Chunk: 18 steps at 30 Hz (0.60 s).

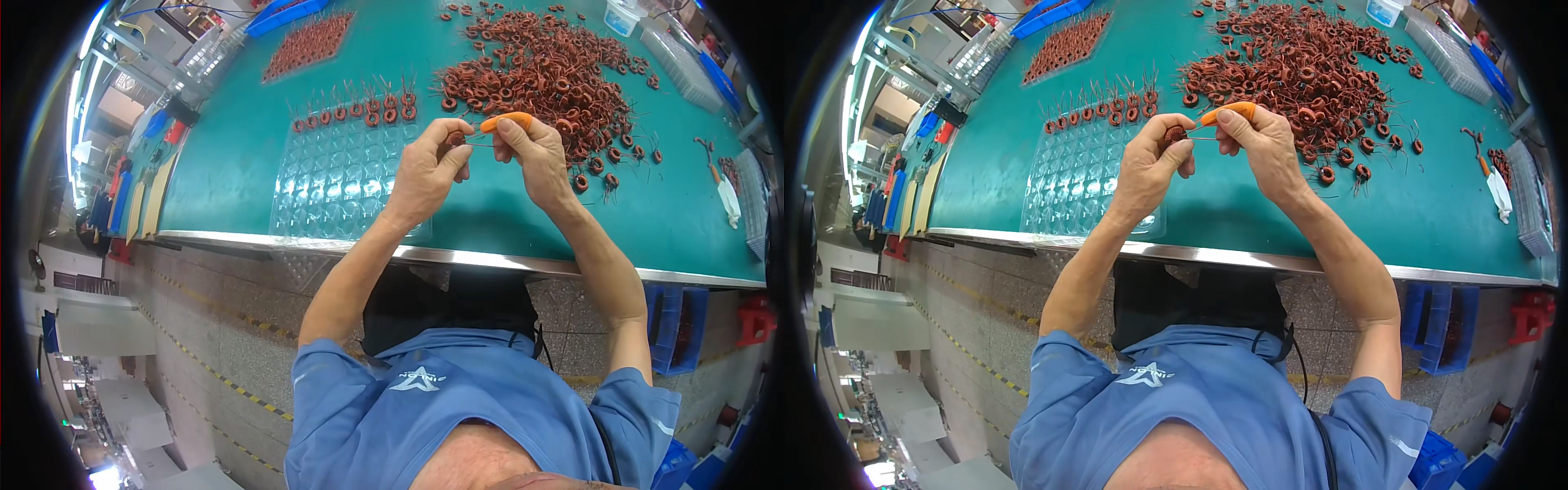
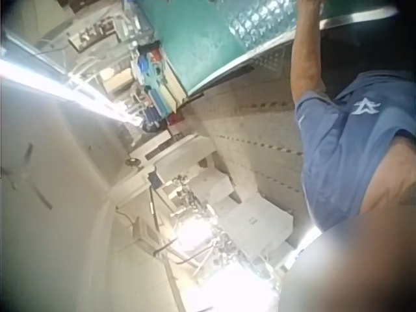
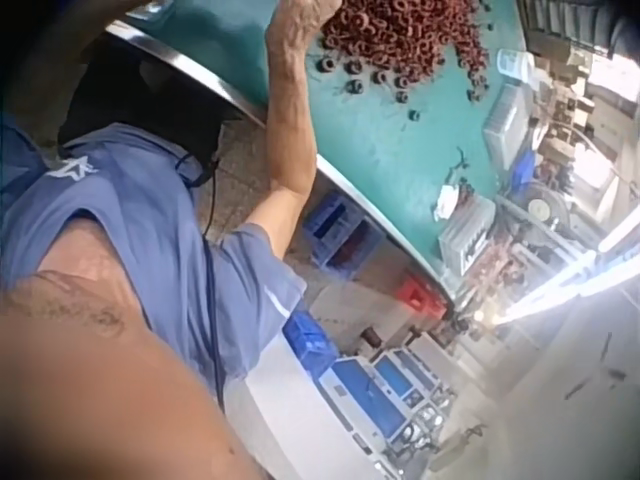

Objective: Picking up small copper coils, trimming or adjusting wires with a small hand tool, and placing them into a plastic component tray.

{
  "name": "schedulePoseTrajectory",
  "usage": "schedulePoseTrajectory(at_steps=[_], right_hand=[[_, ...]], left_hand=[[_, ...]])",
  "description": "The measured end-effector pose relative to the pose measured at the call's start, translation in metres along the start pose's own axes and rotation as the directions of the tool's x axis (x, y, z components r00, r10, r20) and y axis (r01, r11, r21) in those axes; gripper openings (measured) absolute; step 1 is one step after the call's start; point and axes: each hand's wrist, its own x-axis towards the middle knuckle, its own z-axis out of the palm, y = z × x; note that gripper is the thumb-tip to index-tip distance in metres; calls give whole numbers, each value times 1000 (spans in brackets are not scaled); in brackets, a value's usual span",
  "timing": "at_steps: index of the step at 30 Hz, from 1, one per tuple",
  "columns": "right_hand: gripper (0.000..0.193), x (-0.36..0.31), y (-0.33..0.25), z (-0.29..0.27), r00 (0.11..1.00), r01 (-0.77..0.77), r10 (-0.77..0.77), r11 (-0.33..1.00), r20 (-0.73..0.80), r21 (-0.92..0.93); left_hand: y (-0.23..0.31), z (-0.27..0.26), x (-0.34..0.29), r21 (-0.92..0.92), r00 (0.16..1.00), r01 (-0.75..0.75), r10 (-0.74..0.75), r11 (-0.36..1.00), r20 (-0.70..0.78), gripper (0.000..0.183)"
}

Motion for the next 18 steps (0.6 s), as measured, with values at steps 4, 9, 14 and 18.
schedulePoseTrajectory(at_steps=[4, 9, 14, 18], right_hand=[[28, -1, -4, 2, 998, 65, -64, 993, 12, -98], [29, -7, -7, 10, 995, 92, -87, 988, 45, -123], [32, -2, -7, 7, 984, -165, 157, 980, 79, 109], [32, -1, -10, 2, 983, -178, 171, 977, 64, 117]], left_hand=[[4, 0, 1, -187, 998, 54, -51, 981, 20, 15], [5, -1, 1, -368, 990, 113, -136, 923, -37, 12], [7, 1, -5, -331, 992, 102, -122, 938, -40, 12], [7, -5, -8, -331, 994, 106, -94, 938, 53, 22]])
